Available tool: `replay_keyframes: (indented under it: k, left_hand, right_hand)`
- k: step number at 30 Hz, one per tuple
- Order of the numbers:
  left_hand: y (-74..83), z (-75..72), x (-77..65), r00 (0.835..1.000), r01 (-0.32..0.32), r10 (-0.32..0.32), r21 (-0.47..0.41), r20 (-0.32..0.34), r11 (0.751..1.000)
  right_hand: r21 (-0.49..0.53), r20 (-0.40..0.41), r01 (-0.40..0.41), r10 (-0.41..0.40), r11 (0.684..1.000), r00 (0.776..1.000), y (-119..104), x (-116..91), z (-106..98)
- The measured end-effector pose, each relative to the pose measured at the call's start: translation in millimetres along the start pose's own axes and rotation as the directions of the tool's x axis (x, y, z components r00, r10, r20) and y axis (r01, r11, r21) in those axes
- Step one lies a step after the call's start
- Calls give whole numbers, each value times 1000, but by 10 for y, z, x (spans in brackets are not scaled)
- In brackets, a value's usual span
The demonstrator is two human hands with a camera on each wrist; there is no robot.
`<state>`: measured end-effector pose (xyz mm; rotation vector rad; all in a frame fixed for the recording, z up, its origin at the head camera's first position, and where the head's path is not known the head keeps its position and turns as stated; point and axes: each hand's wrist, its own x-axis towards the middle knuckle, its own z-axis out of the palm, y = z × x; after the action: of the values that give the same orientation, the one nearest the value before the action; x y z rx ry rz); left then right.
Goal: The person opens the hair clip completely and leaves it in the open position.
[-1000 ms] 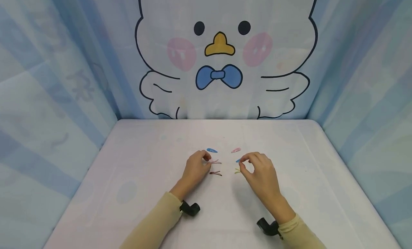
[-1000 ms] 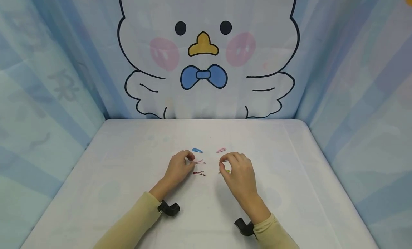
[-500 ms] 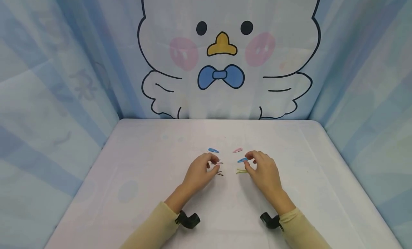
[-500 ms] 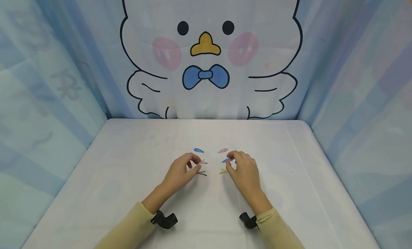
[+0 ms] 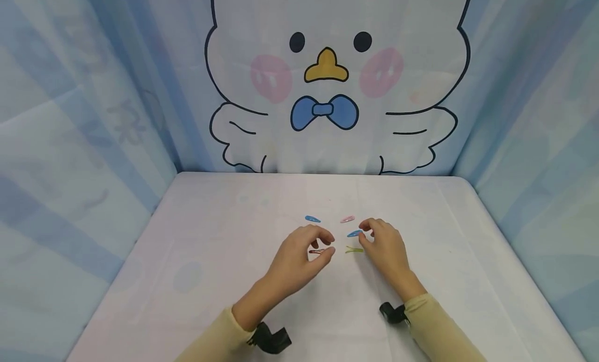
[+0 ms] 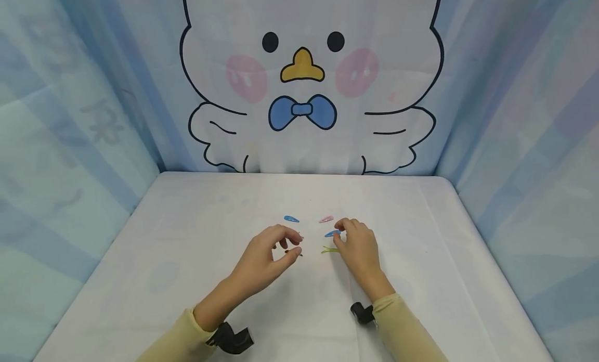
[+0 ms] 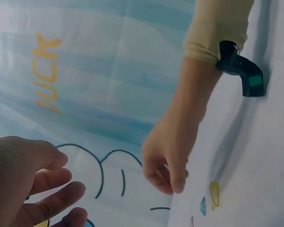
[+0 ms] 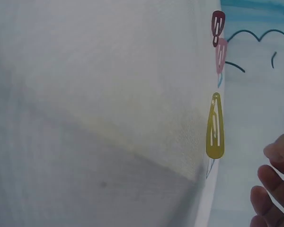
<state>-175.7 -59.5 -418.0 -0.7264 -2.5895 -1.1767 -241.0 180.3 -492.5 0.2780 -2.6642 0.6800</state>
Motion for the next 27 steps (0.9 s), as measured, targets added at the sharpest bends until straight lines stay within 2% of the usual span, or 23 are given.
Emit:
replay_keyframes:
  k: [9,13,19,27]
  left_hand:
    - [244,-123,-61,989,-140,143,-63,48,988]
    - [355,-182,-96,985,-155,160,-68,71,985]
    - [467,-241,-172,979,-189,193,-63,65,980]
    - [540,-266,-247,975,-209,213,-59,67,976]
  right_hand:
    - [50,107,-114,108,992,988,157,41,57]
    - [63,189,-156,142,986,972,197,79,62]
    - [31,324,-213,192,977,926,210,163,113]
    - [9,357,-203,187,979,915,195,193,142]
